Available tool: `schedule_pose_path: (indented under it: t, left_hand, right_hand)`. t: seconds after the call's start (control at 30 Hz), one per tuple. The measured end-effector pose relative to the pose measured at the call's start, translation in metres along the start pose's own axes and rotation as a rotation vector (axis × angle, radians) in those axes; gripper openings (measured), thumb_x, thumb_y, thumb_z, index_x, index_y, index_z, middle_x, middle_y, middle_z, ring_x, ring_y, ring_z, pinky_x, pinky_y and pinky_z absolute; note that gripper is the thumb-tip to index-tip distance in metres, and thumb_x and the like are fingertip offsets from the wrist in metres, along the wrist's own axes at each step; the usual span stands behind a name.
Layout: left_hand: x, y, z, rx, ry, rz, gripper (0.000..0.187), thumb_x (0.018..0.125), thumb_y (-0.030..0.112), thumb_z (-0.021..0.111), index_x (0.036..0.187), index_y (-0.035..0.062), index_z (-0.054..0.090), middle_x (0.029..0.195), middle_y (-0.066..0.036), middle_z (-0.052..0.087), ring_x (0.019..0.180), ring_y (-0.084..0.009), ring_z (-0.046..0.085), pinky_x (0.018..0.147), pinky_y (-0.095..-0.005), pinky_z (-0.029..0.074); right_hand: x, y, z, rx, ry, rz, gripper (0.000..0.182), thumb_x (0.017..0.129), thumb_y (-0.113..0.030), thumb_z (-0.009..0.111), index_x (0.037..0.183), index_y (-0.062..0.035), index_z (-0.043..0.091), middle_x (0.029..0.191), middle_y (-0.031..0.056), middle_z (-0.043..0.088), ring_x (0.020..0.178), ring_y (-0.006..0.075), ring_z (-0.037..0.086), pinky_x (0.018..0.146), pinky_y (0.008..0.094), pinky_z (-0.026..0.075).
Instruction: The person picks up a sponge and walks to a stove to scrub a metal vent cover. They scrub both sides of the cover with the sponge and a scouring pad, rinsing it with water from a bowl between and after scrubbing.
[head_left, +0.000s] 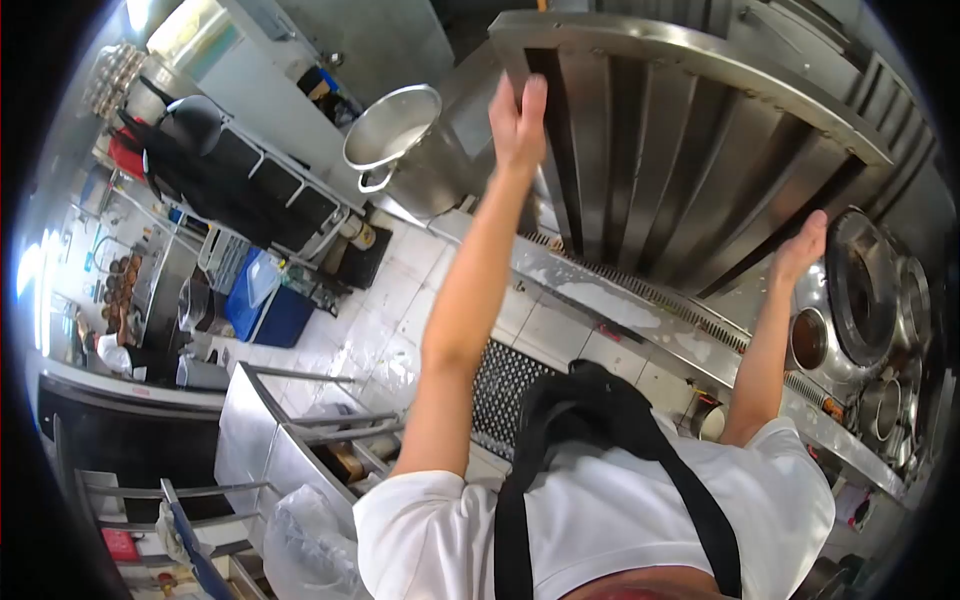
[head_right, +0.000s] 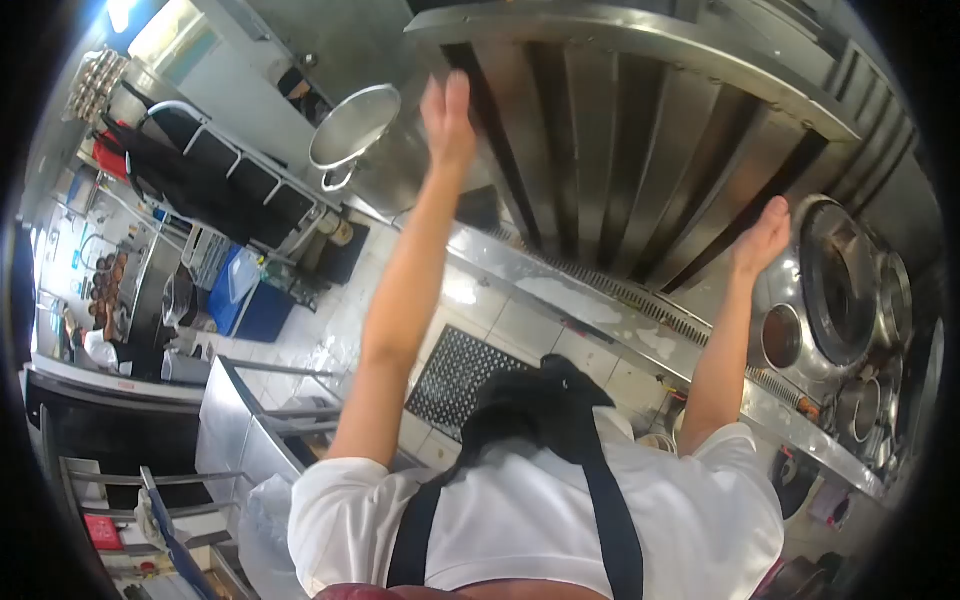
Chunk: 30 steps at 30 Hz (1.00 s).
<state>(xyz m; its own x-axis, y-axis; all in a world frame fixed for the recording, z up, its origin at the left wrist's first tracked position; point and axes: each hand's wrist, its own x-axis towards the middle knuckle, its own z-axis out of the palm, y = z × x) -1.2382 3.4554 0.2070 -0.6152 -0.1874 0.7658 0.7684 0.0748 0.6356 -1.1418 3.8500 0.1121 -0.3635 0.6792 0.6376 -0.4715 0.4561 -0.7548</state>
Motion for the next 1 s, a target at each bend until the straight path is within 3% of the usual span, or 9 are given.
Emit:
schedule_pose_path:
  t: [0.2,0.33,0.47,0.57,0.63,0.7,0.77,0.8,1.0]
  left_hand:
    - [0.085,0.005,-0.106,-0.073,-0.427,-0.378,0.032,0.1,0.027,0.057,0.118,0.0005,0.061,0.104,-0.009,0.068,0.094,-0.0126,0.064,0.081,-0.0293,0.051]
    - [0.094,0.001,-0.134,-0.019,-0.461,-0.347,0.029,0.098,0.023,0.059,0.114,-0.0005,0.064,0.098,-0.009,0.07,0.09,-0.0142,0.067,0.08,-0.0306,0.053]
    - [0.061,-0.082,-0.226,0.183,-1.325,-0.721,0.026,0.094,0.02,0.061,0.111,0.0014,0.068,0.089,-0.007,0.073,0.086,-0.0156,0.07,0.077,-0.0296,0.054]
    - [-0.055,-0.145,-0.249,0.168,-1.69,-1.067,0.04,0.094,0.032,0.062,0.123,0.0038,0.065,0.109,-0.008,0.072,0.104,-0.0179,0.066,0.09,-0.0325,0.052]
    - [-0.16,-0.235,-0.281,-0.046,-1.557,-1.231,0.053,0.098,0.046,0.052,0.136,0.0095,0.057,0.134,-0.005,0.06,0.124,-0.019,0.055,0.103,-0.0333,0.043]
    - [-0.207,-0.26,-0.283,-0.147,-1.536,-1.511,0.061,0.1,0.055,0.044,0.146,0.0155,0.048,0.152,-0.008,0.044,0.14,-0.0206,0.038,0.116,-0.0383,0.029]
    - [-0.234,-0.258,-0.289,-0.388,-1.605,-1.769,0.073,0.096,0.061,0.048,0.139,0.0018,0.053,0.14,-0.012,0.055,0.132,-0.0186,0.049,0.111,-0.0324,0.036]
    - [-0.195,-0.221,-0.284,-0.221,-1.702,-1.696,0.077,0.094,0.066,0.048,0.135,0.0012,0.056,0.133,-0.013,0.061,0.119,-0.0177,0.059,0.104,-0.032,0.044]
    - [-0.226,-0.294,-0.304,-0.348,-1.894,-1.994,0.085,0.092,0.072,0.043,0.133,-0.001,0.058,0.135,-0.012,0.06,0.119,-0.0207,0.058,0.107,-0.031,0.039]
  right_hand:
    - [-0.006,-0.006,0.039,-0.003,0.098,0.026,0.042,0.105,-0.029,0.044,0.097,0.0098,0.06,0.097,0.0069,0.063,0.092,0.0178,0.053,0.088,0.0302,0.043]
    - [-0.019,-0.01,0.055,-0.17,0.195,0.037,0.055,0.106,-0.037,0.041,0.117,0.013,0.059,0.123,0.0175,0.063,0.11,0.0243,0.057,0.098,0.0338,0.043]
    - [-0.034,-0.056,0.082,-0.302,0.244,0.199,0.075,0.105,-0.053,0.028,0.133,0.0123,0.05,0.135,0.019,0.058,0.122,0.0288,0.055,0.104,0.0369,0.041]
    - [-0.035,-0.036,0.071,-0.132,0.225,0.305,0.08,0.102,-0.063,0.029,0.14,0.0051,0.045,0.142,0.014,0.051,0.125,0.0246,0.05,0.108,0.0353,0.037]
    - [-0.042,-0.038,0.072,-0.189,0.271,0.197,0.079,0.101,-0.065,0.03,0.145,-0.0013,0.042,0.142,0.0096,0.051,0.123,0.0216,0.049,0.109,0.0352,0.035]
    - [-0.038,-0.031,0.062,-0.161,0.233,0.108,0.075,0.101,-0.063,0.032,0.155,-0.0109,0.027,0.158,0.0062,0.03,0.142,0.0251,0.032,0.118,0.04,0.024]
    - [-0.049,-0.054,0.072,-0.12,0.195,0.136,0.079,0.1,-0.065,0.034,0.155,-0.0088,0.027,0.158,0.0069,0.031,0.142,0.0249,0.032,0.119,0.0388,0.021]
    - [-0.046,-0.05,0.066,-0.106,0.164,0.167,0.079,0.099,-0.066,0.033,0.154,-0.0086,0.027,0.157,0.0067,0.032,0.142,0.0248,0.032,0.119,0.039,0.021]
    - [-0.067,-0.087,0.095,-0.074,0.222,0.229,0.081,0.098,-0.067,0.035,0.152,-0.0055,0.031,0.153,0.0079,0.038,0.138,0.0244,0.039,0.116,0.0382,0.026]
